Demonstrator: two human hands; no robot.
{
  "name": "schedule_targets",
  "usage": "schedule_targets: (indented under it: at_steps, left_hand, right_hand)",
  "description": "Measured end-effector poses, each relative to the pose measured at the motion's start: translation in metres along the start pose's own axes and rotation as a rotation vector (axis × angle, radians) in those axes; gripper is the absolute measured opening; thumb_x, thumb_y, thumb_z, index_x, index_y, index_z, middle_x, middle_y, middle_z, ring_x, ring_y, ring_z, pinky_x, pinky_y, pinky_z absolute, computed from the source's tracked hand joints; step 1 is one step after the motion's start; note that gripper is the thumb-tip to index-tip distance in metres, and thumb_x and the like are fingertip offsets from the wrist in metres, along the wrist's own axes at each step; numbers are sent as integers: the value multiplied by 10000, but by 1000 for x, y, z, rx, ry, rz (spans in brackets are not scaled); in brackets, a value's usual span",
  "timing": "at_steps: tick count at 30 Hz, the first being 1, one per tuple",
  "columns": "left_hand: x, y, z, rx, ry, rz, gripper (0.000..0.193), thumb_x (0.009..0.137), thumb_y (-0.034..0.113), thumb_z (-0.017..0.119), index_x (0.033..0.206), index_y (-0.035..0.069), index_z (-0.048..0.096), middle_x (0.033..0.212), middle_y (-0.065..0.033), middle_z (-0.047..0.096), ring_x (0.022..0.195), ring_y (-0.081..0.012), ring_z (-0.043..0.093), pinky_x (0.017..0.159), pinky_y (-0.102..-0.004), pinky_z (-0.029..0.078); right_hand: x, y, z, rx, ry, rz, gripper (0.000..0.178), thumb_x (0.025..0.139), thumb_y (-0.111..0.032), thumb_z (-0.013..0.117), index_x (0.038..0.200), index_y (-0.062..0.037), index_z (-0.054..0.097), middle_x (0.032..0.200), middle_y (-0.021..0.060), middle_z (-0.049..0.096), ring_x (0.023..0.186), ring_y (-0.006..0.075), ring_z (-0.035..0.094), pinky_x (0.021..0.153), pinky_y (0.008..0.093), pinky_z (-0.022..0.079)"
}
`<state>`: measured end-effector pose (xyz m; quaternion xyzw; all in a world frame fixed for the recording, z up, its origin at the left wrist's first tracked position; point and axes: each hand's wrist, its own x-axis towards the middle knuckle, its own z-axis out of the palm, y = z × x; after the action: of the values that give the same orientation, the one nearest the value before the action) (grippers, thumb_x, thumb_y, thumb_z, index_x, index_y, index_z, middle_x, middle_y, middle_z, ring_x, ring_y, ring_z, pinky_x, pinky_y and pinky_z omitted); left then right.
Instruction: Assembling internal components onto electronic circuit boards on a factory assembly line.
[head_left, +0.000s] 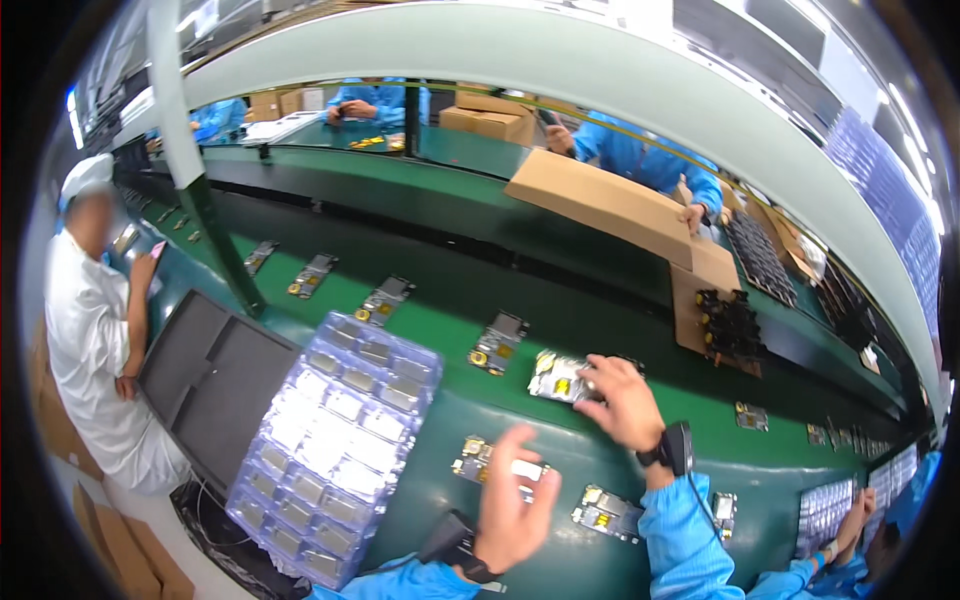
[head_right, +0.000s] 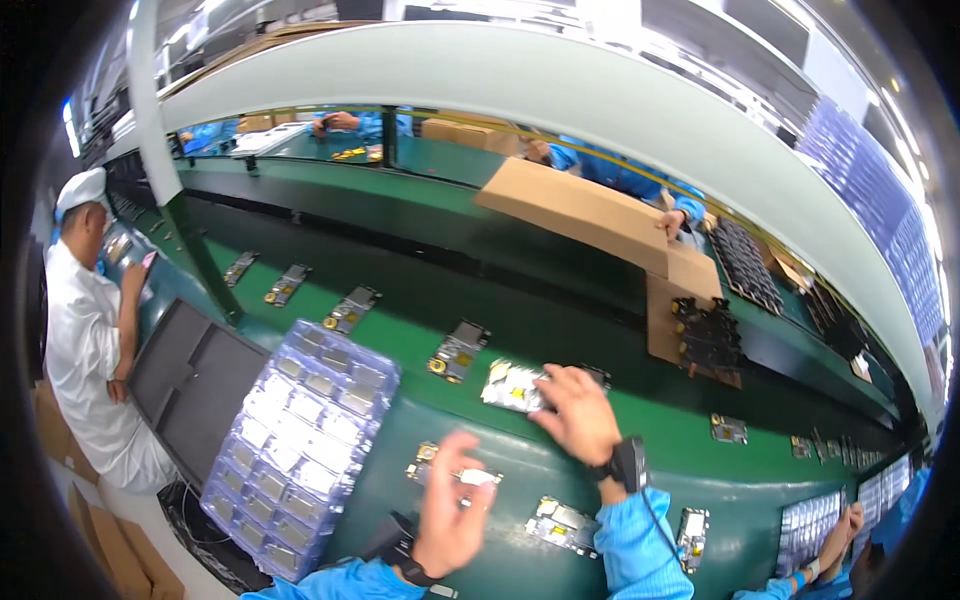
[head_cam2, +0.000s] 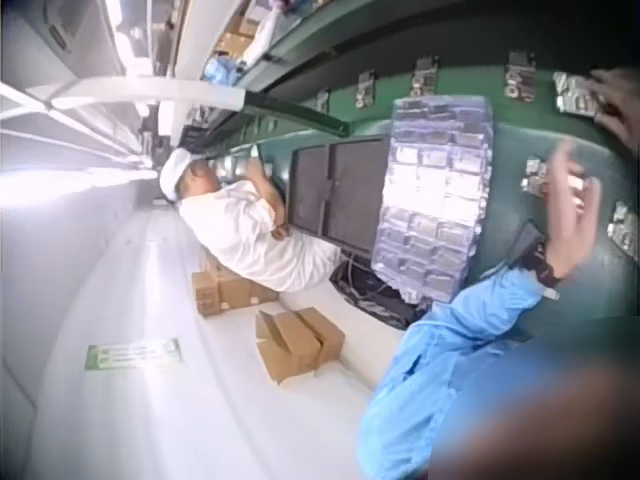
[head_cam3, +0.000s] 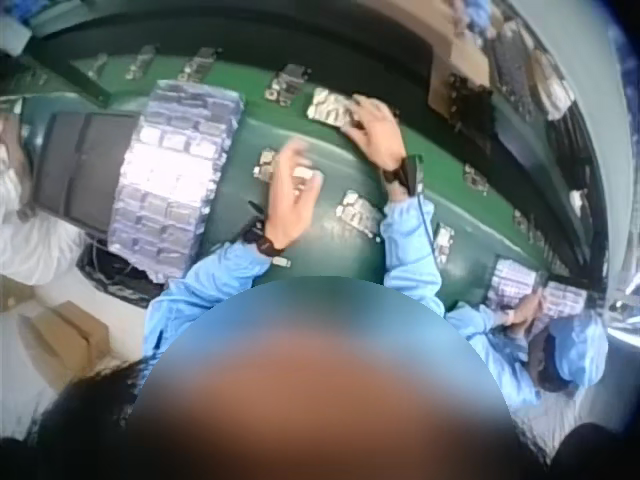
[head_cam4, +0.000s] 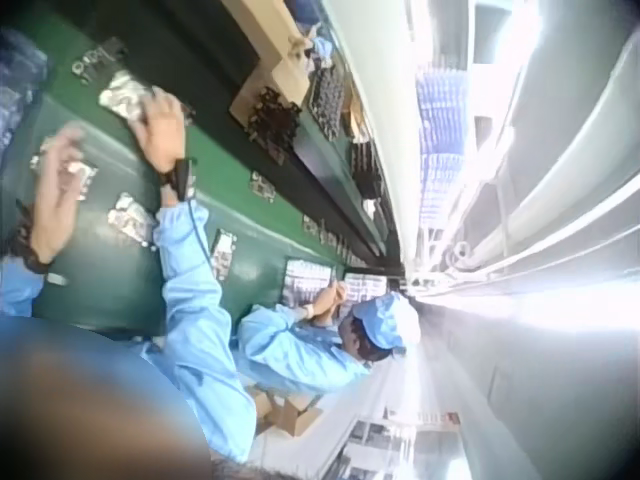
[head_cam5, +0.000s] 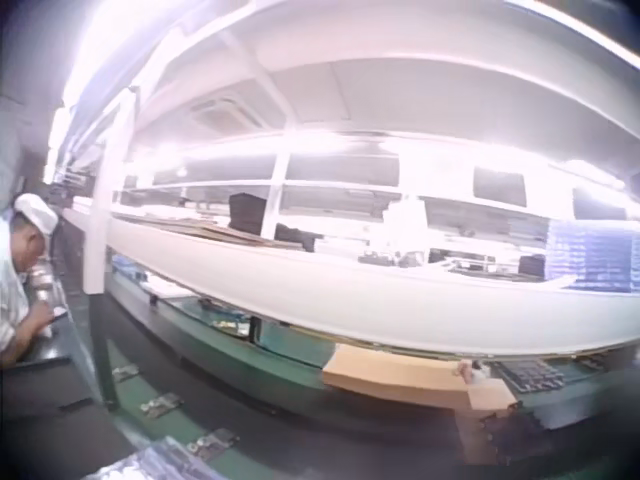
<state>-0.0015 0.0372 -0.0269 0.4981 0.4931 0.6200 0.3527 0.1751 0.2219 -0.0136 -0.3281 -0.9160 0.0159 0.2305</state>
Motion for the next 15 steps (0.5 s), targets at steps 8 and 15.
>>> schedule_targets:
  at_steps: [8, 15]
  left_hand:
    - [-19, 30, 5, 210, -290, 297, 61, 879, 60, 621, 875, 7, 652, 753, -173, 665, 633, -315, 671, 526, -423, 529]
    - [-26, 10, -5, 254, -1040, 294, 167, 730, 165, 611, 637, 34, 660, 643, -199, 643, 603, -405, 644, 547, -496, 508]
  right_hand:
    - [73, -48, 1, 170, -31, 28, 339, 813, -200, 805, 1117, -62, 750, 1273, 210, 673, 1184, 400, 626, 1005, 456, 518]
    - [116, -198, 41, 190, -435, -199, 275, 927, -297, 693, 1077, -68, 714, 1107, 120, 680, 1074, 333, 649, 899, 426, 556]
